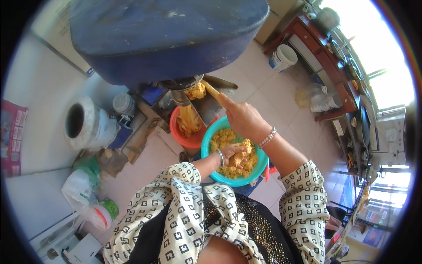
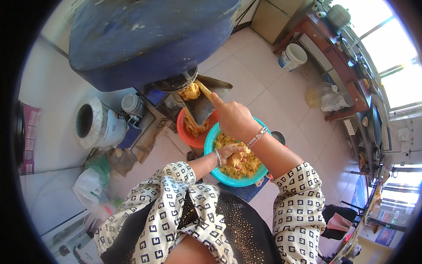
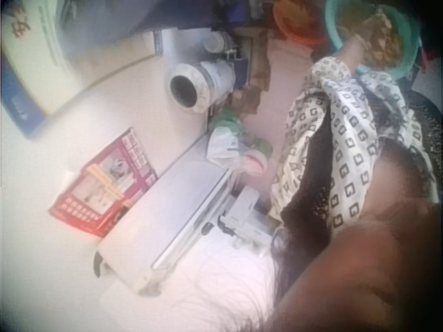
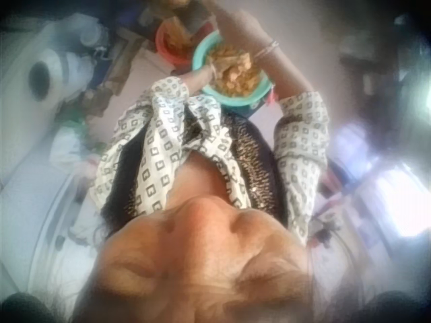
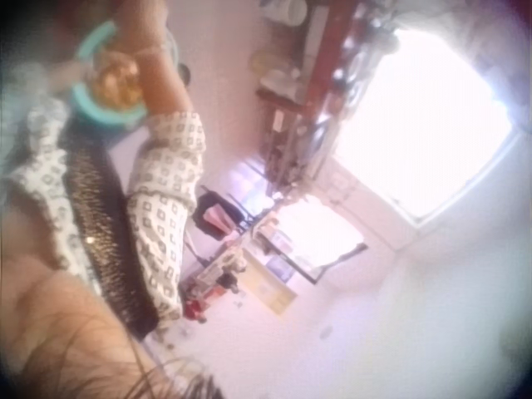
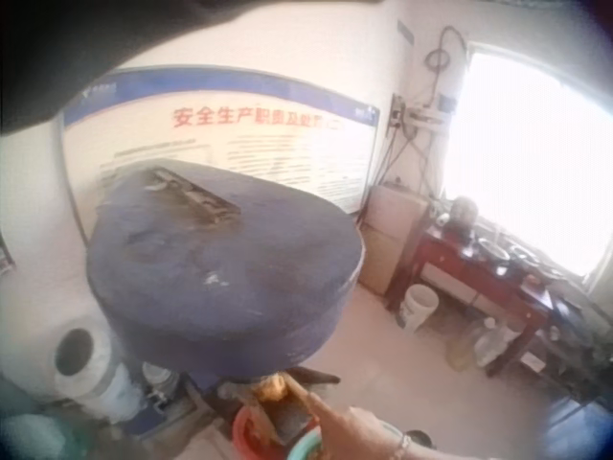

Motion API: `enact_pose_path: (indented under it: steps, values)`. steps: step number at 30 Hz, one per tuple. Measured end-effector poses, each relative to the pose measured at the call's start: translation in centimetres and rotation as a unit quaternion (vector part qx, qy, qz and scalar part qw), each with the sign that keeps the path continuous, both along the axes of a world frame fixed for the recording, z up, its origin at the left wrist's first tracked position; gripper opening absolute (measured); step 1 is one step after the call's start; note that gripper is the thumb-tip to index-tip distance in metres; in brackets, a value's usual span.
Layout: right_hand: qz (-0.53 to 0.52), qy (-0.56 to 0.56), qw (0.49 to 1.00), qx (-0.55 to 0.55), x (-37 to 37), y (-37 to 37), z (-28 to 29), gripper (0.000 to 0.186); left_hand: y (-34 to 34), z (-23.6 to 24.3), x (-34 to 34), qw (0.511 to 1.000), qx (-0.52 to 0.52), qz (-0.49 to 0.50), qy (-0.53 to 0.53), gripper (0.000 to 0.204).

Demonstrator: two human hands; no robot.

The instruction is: The person uses a wooden stick to push a yellow dough-like mixture into a blue food extruder. The extruded strands fall into a red bowl below. The person repeatedly scoops more mixture from a turquoise bowl and feeds it into the machine.

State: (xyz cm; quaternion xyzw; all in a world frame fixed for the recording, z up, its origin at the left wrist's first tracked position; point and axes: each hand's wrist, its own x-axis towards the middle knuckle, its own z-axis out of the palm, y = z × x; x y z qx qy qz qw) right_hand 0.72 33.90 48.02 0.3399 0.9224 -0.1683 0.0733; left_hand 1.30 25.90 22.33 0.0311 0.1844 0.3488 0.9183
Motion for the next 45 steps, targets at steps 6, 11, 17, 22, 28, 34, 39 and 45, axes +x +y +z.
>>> enact_pose_path:
  steps: [6, 11, 17, 22, 28, 34, 39, 45]
  values:
    - [0.035, -0.034, 0.999, 0.021, -0.4, 0.7, -1.2, 0.07, 0.6, 0.0, 1.5, 0.992, 0.06, 0.024, 0.111, 0.035]
    - [0.021, 0.024, 0.999, 0.043, 0.5, 0.7, -0.2, 0.056, -0.7, -0.6, 2.1, 0.971, 0.052, 0.053, 0.228, 0.024]
    - [0.058, 0.001, 0.998, 0.027, 2.4, -0.7, 0.3, 0.068, -2.0, -1.0, 3.0, 0.96, -0.018, 0.119, 0.254, 0.022]
    - [0.066, -0.022, 0.996, 0.051, 0.9, -1.2, -0.7, 0.069, -1.8, -3.0, 2.6, 0.968, 0.033, 0.112, 0.221, 0.027]
    - [0.063, -0.063, 0.994, 0.07, 0.0, -0.6, -1.0, 0.068, 0.0, -2.2, 2.4, 0.994, -0.053, 0.093, 0.003, 0.043]
    - [0.037, 0.058, 0.996, 0.064, 1.5, 0.9, -1.4, 0.053, 0.6, -2.2, 1.0, 0.998, -0.021, 0.05, 0.014, 0.041]
    - [-0.014, 0.048, 0.998, 0.035, -0.1, 1.0, -0.6, 0.047, -0.3, 0.2, 1.2, 0.998, -0.02, 0.057, -0.036, 0.038]
    - [0.081, 0.033, 0.994, 0.071, -2.0, 1.8, -1.7, 0.053, 0.0, -1.6, 2.6, 0.997, -0.007, 0.081, -0.009, 0.032]
